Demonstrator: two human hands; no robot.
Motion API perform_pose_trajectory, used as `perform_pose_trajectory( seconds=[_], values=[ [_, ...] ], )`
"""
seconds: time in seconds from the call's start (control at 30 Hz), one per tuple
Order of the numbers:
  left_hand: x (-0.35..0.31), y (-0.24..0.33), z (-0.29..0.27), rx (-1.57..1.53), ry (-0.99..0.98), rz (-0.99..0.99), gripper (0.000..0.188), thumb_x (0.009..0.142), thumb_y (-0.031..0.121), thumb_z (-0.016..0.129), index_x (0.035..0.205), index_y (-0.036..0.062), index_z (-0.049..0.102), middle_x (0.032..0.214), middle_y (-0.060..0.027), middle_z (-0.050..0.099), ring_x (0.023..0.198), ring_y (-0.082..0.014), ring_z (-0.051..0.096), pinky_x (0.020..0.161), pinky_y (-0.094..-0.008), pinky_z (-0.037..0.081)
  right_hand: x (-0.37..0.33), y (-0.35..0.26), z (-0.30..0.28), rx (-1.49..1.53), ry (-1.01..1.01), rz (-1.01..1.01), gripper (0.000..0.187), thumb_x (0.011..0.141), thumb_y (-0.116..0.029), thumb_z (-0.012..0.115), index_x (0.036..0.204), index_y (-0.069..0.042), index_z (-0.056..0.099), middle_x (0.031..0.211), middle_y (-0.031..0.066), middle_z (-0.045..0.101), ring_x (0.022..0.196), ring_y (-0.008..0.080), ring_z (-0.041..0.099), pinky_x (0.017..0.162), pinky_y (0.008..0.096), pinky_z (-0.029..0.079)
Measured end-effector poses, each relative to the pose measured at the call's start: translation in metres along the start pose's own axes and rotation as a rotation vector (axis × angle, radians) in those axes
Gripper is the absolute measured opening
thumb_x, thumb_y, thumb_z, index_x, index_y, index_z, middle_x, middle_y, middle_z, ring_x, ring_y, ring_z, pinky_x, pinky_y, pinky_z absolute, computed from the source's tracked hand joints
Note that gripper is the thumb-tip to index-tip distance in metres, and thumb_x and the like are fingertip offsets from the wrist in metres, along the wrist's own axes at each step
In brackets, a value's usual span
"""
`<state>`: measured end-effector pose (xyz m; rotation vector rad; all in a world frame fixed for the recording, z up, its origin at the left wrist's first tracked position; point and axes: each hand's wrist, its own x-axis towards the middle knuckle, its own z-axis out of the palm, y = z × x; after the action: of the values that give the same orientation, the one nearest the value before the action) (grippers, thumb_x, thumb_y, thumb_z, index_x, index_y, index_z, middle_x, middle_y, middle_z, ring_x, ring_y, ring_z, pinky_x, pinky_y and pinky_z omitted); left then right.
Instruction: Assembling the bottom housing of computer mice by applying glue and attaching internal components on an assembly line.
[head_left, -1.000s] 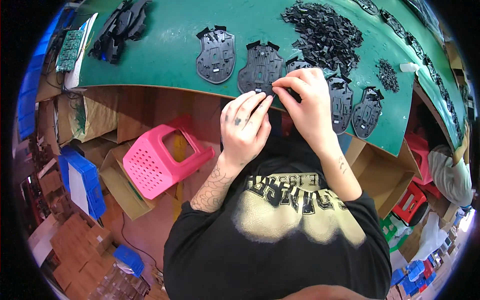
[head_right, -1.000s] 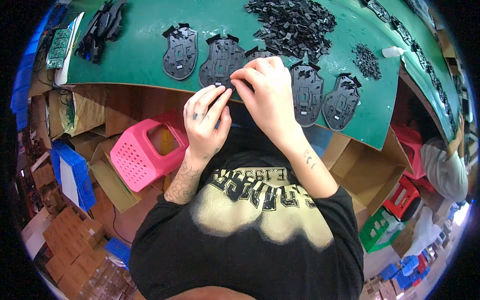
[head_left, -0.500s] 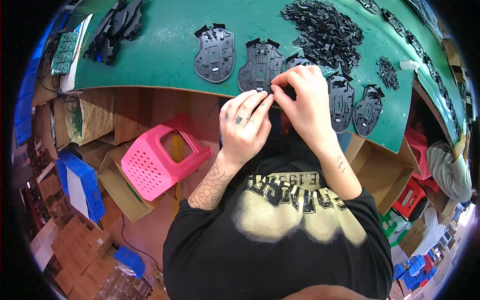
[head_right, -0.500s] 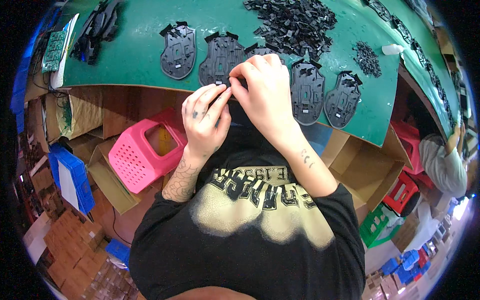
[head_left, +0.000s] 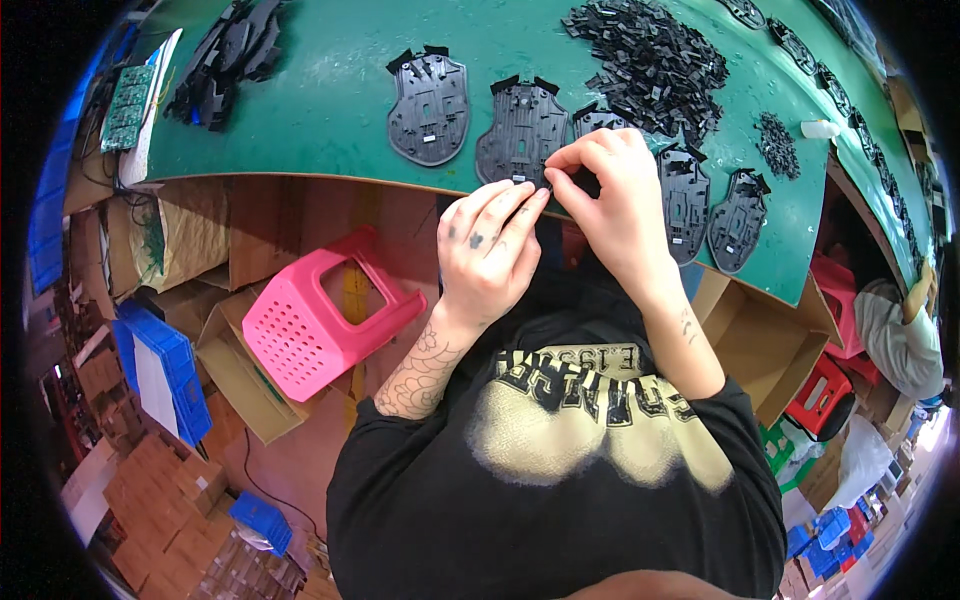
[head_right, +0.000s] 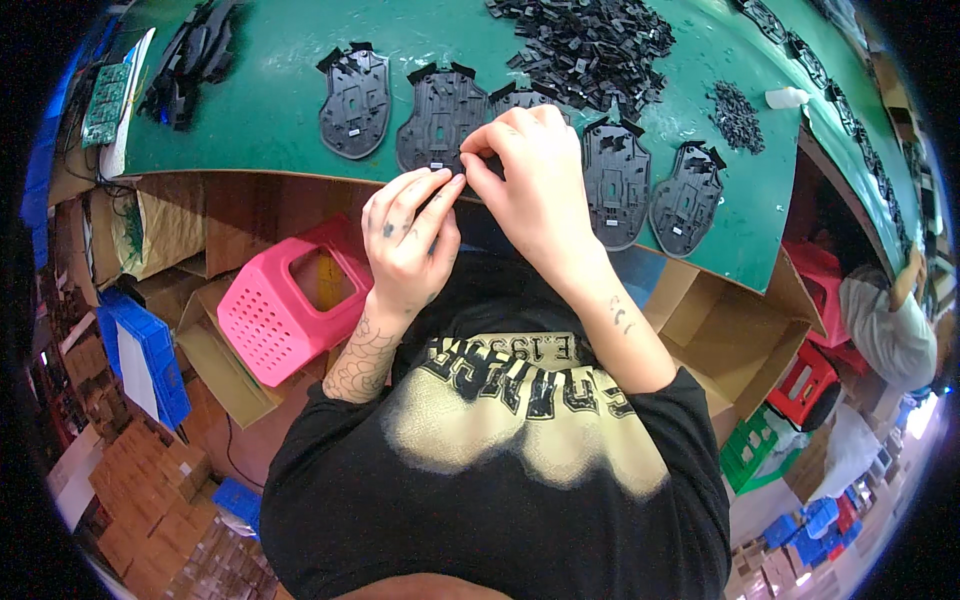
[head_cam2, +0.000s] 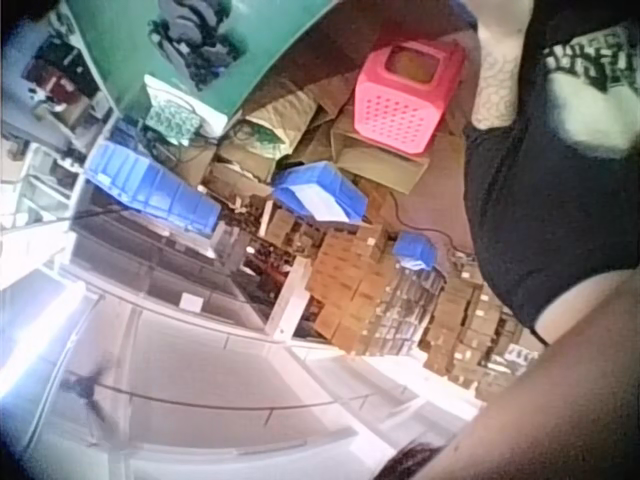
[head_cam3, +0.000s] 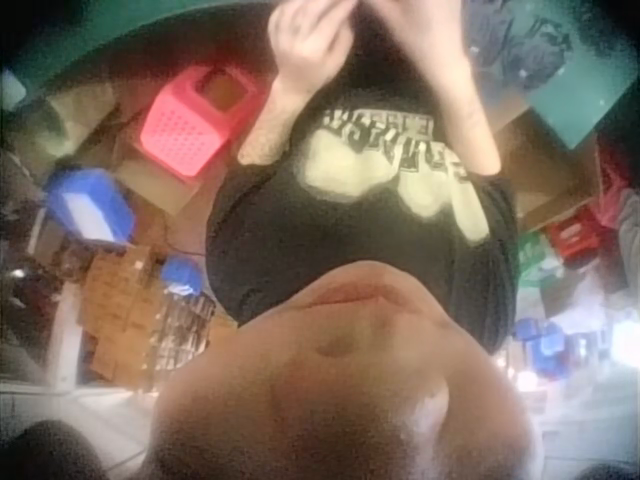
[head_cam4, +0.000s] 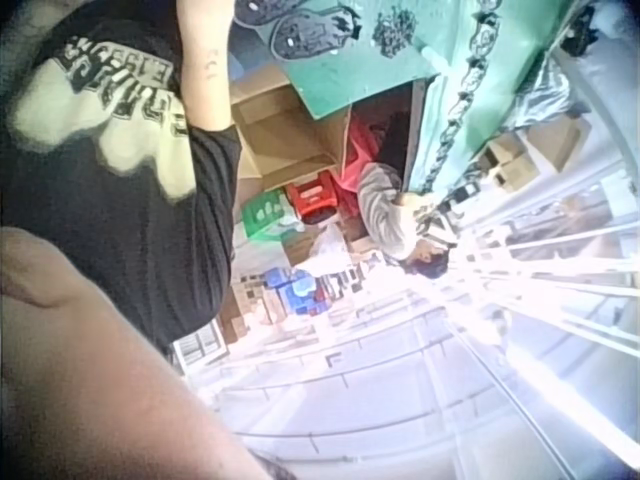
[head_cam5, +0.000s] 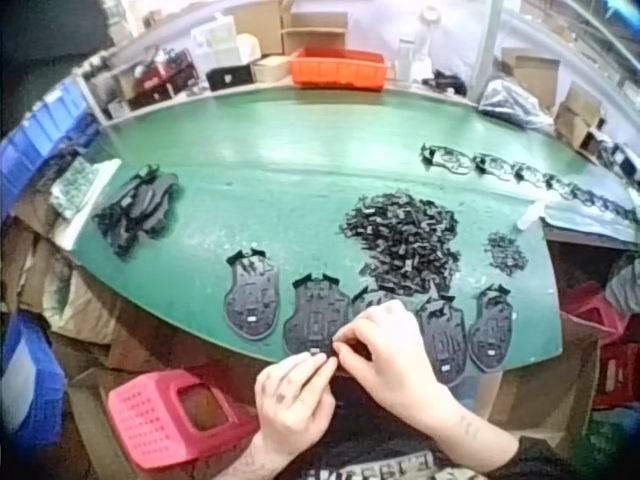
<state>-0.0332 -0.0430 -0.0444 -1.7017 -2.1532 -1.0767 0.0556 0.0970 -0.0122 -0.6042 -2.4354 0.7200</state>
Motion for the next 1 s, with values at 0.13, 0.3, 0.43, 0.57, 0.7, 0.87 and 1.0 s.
perform_pose_trajectory(
  seconds=[0.13,0.3,0.43,0.57,0.7,0.87,1.0],
  values=[
    [0.000,0.000,0.000,-0.004,0.001,-0.002,0.035,0.072,0.005,0.062,0.107,0.0066,0.066,0.108,-0.0033,0.061,0.103,-0.0207,0.056,0.089,-0.0354,0.040,-0.001,0.001,0.002,-0.031,-0.013,-0.002,0.012,0.071,-0.012,0.069,0.079,-0.009,0.062,0.079,0.0041,0.056,0.083,0.0254,0.052,0.073,0.0378,0.042],
    [0.002,-0.001,-0.002,-0.005,0.000,0.004,0.035,0.071,0.001,0.064,0.105,0.0072,0.067,0.107,-0.0038,0.062,0.102,-0.0215,0.057,0.088,-0.0347,0.041,0.010,-0.007,-0.004,-0.140,-0.086,-0.074,0.016,0.070,-0.013,0.068,0.081,-0.008,0.057,0.079,0.0054,0.056,0.081,0.0260,0.053,0.068,0.0376,0.043],
    [0.004,-0.004,-0.002,-0.002,-0.005,0.040,0.035,0.070,0.002,0.063,0.104,0.0062,0.067,0.107,-0.0040,0.062,0.102,-0.0215,0.057,0.088,-0.0350,0.041,0.015,-0.010,-0.004,-0.295,-0.108,-0.127,0.016,0.071,-0.013,0.064,0.081,-0.006,0.054,0.076,0.0065,0.057,0.078,0.0257,0.054,0.065,0.0376,0.042],
    [0.007,-0.005,-0.006,0.009,-0.028,0.059,0.035,0.070,0.003,0.063,0.104,0.0058,0.067,0.106,-0.0041,0.062,0.101,-0.0215,0.057,0.088,-0.0353,0.042,0.018,-0.012,-0.003,-0.237,-0.072,-0.094,0.019,0.068,-0.011,0.069,0.078,-0.007,0.053,0.073,0.0065,0.058,0.073,0.0273,0.055,0.065,0.0383,0.044],
    [0.009,-0.004,-0.007,0.026,-0.032,0.091,0.035,0.069,0.002,0.064,0.104,0.0058,0.066,0.104,-0.0047,0.062,0.098,-0.0221,0.058,0.086,-0.0358,0.043,0.026,-0.011,-0.009,-0.247,-0.206,-0.014,0.016,0.071,-0.013,0.068,0.076,-0.005,0.056,0.069,0.0082,0.059,0.076,0.0286,0.058,0.069,0.0386,0.047],
    [0.013,-0.002,-0.007,0.032,-0.066,0.078,0.037,0.071,0.004,0.064,0.108,0.0057,0.065,0.103,-0.0061,0.060,0.094,-0.0241,0.057,0.084,-0.0365,0.044,0.021,-0.012,-0.039,-0.052,-0.109,-0.011,0.013,0.076,-0.015,0.067,0.078,-0.003,0.061,0.069,0.0074,0.060,0.071,0.0245,0.056,0.067,0.0341,0.046],
    [0.027,0.009,-0.013,0.060,-0.173,0.005,0.038,0.076,0.007,0.064,0.114,0.0048,0.061,0.100,-0.0125,0.056,0.093,-0.0294,0.053,0.084,-0.0390,0.044,0.008,0.009,-0.094,0.162,0.236,0.220,0.016,0.080,-0.016,0.069,0.083,-0.001,0.065,0.071,0.0080,0.063,0.065,0.0143,0.059,0.061,0.0256,0.046]
  ],
)
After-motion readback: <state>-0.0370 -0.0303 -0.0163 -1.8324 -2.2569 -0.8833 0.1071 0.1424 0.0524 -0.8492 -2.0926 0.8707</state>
